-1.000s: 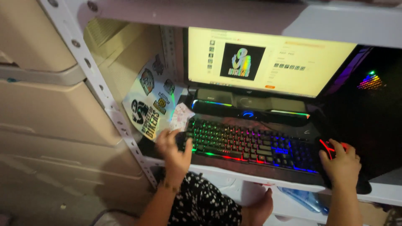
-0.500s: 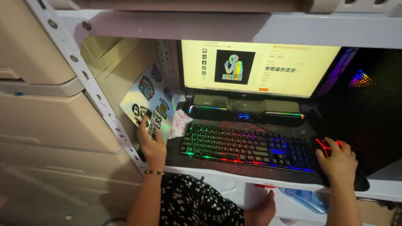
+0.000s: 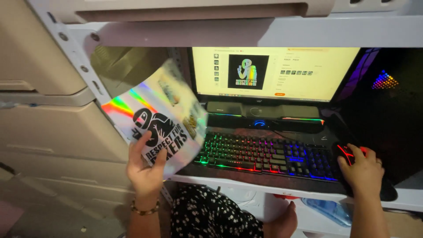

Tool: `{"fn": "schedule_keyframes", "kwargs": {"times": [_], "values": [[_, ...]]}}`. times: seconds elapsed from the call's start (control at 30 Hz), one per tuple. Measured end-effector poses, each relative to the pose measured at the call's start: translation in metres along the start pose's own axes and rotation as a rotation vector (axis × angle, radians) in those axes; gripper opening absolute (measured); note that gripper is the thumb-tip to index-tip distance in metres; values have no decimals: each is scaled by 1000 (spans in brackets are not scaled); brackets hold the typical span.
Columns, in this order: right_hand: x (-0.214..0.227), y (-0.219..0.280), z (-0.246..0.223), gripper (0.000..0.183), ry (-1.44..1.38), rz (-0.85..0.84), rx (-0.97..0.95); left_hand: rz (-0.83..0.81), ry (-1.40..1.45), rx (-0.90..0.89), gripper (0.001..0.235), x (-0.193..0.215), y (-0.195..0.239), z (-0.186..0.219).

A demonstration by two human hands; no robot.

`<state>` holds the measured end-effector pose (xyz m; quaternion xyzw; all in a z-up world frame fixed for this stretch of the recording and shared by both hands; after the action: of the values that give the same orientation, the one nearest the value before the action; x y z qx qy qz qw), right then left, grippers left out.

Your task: A person is using a computer to browse and select graphic designs on a website, while holding a physical sheet of printed stickers for comparison.

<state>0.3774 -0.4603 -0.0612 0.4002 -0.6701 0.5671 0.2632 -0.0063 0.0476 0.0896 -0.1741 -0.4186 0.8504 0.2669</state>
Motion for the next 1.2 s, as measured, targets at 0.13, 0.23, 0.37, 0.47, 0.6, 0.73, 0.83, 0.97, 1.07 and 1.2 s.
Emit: {"fn": "schedule_keyframes", "kwargs": {"times": [0.13,0.23,0.37,0.47,0.6,0.73,0.83,0.97,1.07,1.2], "values": [[0,0,0,59,-6,-34,-27,-35,228,41,61,-7,-5,-34],[1,1,-1,59,-15,5,-8,-126,487,283,63,-40,5,-73],[0,-1,1,61,-10,-32,-28,-254,572,383,66,-74,23,-84],[0,-1,-1,61,-8,-42,-36,-308,702,351,70,-96,25,-68],[2,-1,-1,60,-23,-47,-45,-320,673,368,80,-113,23,-54],[2,-1,-1,60,-20,-60,-59,-316,645,349,80,-117,16,-44],[4,0,-3,59,-31,-44,-53,-319,570,332,78,-117,16,-47],[8,0,-4,58,-31,-54,-66,-339,499,301,82,-118,17,-50],[6,0,-3,58,-21,-59,-68,-342,491,298,82,-119,15,-47],[3,-1,-2,59,-17,-43,-51,-367,485,282,82,-122,13,-41]]}}
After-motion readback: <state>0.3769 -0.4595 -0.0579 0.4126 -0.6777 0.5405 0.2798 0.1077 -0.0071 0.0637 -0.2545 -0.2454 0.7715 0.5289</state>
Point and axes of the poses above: each hand's wrist, its own y-axis away from the middle knuckle, its own x-axis out of the back of the hand, z = x × y, the point moved 9 cm from there along -y, towards the middle knuckle, and after that the axes turned 5 degrees about -x, right-handed, at the moved point
